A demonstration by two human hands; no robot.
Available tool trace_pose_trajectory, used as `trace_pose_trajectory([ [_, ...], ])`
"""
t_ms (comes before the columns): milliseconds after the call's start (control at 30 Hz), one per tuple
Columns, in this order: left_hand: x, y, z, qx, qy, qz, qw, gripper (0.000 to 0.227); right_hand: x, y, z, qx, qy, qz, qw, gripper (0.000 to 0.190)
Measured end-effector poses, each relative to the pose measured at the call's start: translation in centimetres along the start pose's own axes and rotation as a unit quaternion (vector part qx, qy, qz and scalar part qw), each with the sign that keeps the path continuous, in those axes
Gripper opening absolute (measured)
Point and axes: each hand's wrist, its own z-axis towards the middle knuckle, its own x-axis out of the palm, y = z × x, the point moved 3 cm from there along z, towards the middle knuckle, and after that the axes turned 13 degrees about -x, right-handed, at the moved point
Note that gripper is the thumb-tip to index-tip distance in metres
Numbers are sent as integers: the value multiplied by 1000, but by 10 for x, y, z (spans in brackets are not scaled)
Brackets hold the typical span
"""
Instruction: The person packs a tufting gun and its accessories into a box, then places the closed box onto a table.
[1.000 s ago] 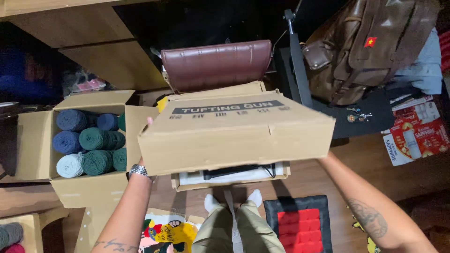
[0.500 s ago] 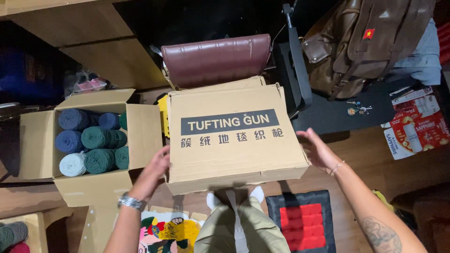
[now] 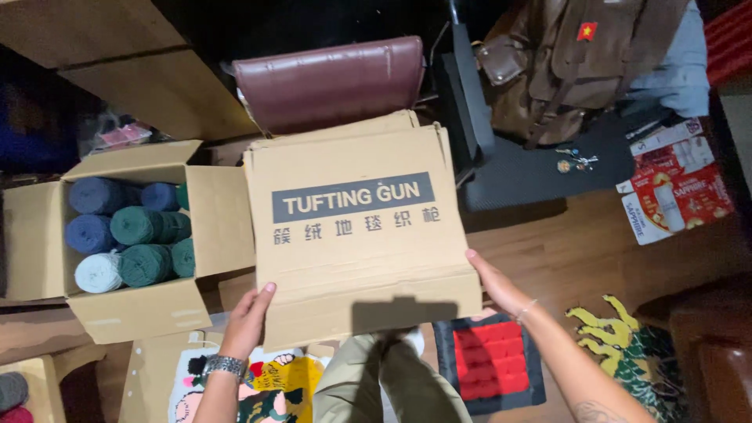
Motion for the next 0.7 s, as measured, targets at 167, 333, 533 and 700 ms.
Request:
trace_pose_trajectory([
  [167,-1,-8,-9,77,-70,-38,994,69,19,-10,11,-16,-17,-51,998,79],
  [333,-12,13,23,15,-115,73,991,83,12,-52,41,-174,-3,-54,983,76],
  [533,-18,28,47,12,-162,67,984,91,2,-67,42,-234,128,43,963,64],
  [700,-8,8,17,-76,-133,78,985,89,-12,-79,58,-181,222,52,957,66],
])
